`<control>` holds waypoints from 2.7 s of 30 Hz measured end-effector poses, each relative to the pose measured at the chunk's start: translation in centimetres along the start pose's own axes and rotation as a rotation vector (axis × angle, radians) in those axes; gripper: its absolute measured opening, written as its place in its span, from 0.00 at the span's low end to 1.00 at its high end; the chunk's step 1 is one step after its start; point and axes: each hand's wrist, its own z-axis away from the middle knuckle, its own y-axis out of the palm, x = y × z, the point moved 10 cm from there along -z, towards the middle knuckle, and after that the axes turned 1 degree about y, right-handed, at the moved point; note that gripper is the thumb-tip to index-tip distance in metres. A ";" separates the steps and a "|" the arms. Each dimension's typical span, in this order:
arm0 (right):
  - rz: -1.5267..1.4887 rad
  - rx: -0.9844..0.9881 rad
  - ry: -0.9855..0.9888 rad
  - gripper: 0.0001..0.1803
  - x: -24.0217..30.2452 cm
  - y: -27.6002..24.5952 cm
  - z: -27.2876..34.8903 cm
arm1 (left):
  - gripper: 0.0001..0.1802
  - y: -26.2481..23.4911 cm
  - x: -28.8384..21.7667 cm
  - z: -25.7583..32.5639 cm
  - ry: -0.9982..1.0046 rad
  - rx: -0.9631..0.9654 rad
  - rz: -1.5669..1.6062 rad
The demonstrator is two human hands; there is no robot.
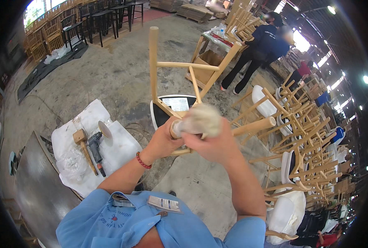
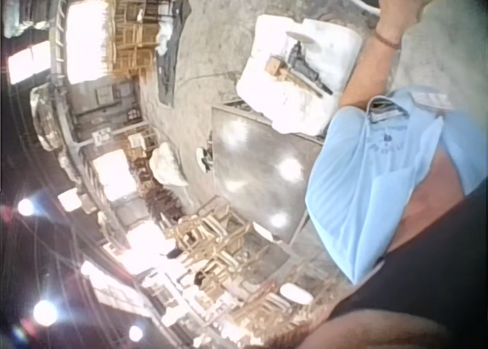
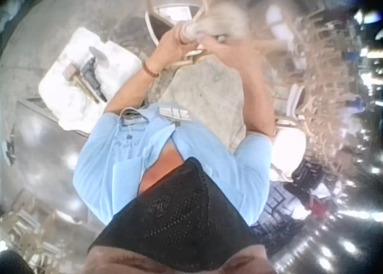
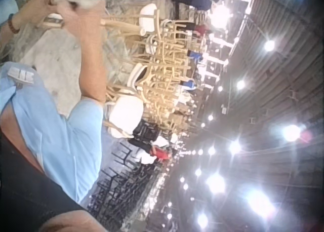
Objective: The person assembles wooden chairs by attaching legs to chair frames using a rubber mallet and a power sander. They repeatedly pick up chair frames, sand the leg ends, and hammer the legs into place, then place the assembled chairs upright.
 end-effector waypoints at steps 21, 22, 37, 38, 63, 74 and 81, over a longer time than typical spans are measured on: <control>0.323 -0.685 0.675 0.23 -19.3 -25.8 15.3 | 0.12 0.8 -1.6 -0.6 0.095 -0.156 0.130; 0.444 -0.676 0.647 0.24 -19.8 -26.1 15.8 | 0.12 1.2 -1.6 -0.8 0.097 -0.153 0.120; 0.231 -0.676 0.686 0.20 -22.2 -27.7 20.1 | 0.13 1.2 -0.9 -0.1 0.066 -0.167 0.097; 0.303 -0.702 0.737 0.21 -22.3 -28.9 19.4 | 0.13 1.0 -1.4 -0.8 0.085 -0.171 0.073; -0.225 -0.633 0.623 0.15 -36.1 -30.0 -12.8 | 0.22 1.1 -0.6 -2.1 -0.137 0.384 0.174; 0.545 -0.416 0.630 0.31 -48.5 -25.4 -21.7 | 0.16 1.2 -1.4 -0.8 -0.161 0.207 0.189; 0.342 -0.513 0.493 0.33 -48.8 -26.3 -21.7 | 0.19 1.3 -1.1 -0.6 -0.172 0.138 0.341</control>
